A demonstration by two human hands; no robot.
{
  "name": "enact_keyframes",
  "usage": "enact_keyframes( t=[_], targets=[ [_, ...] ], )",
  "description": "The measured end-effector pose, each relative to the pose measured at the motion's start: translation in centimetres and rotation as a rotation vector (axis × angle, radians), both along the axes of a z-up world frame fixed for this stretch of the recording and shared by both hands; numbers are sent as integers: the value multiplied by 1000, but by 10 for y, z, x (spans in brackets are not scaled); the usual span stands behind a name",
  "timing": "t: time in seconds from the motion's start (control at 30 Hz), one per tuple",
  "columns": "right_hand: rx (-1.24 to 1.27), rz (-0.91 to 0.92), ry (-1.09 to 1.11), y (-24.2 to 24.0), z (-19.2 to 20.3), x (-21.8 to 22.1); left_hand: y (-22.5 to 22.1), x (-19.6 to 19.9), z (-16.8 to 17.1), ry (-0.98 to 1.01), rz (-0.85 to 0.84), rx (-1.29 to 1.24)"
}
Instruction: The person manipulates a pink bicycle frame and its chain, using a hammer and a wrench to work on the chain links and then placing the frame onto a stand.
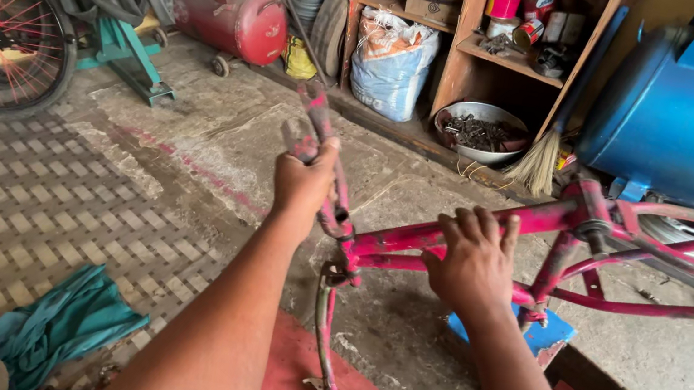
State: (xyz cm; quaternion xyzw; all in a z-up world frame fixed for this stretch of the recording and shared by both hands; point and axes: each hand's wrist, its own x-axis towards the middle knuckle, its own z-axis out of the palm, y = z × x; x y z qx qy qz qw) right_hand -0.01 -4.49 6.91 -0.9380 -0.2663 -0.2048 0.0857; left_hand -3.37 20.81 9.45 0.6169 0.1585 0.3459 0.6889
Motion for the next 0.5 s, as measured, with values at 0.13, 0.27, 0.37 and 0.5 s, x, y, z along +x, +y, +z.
enact_keyframes(
  t=[0.13,0.27,0.37,0.5],
  targets=[
    [-12,106,-29,-13,1,1,-2,3,1,4,86,20],
    [-71,75,43,-10,9,-2,-4,3,4,16,103,-27],
    [-106,48,135,-5,21,0,-2,-1,-3,33,30,-42],
    [-46,76,384,28,49,9,18,4,-15,-182,-111,-24]
  ],
)
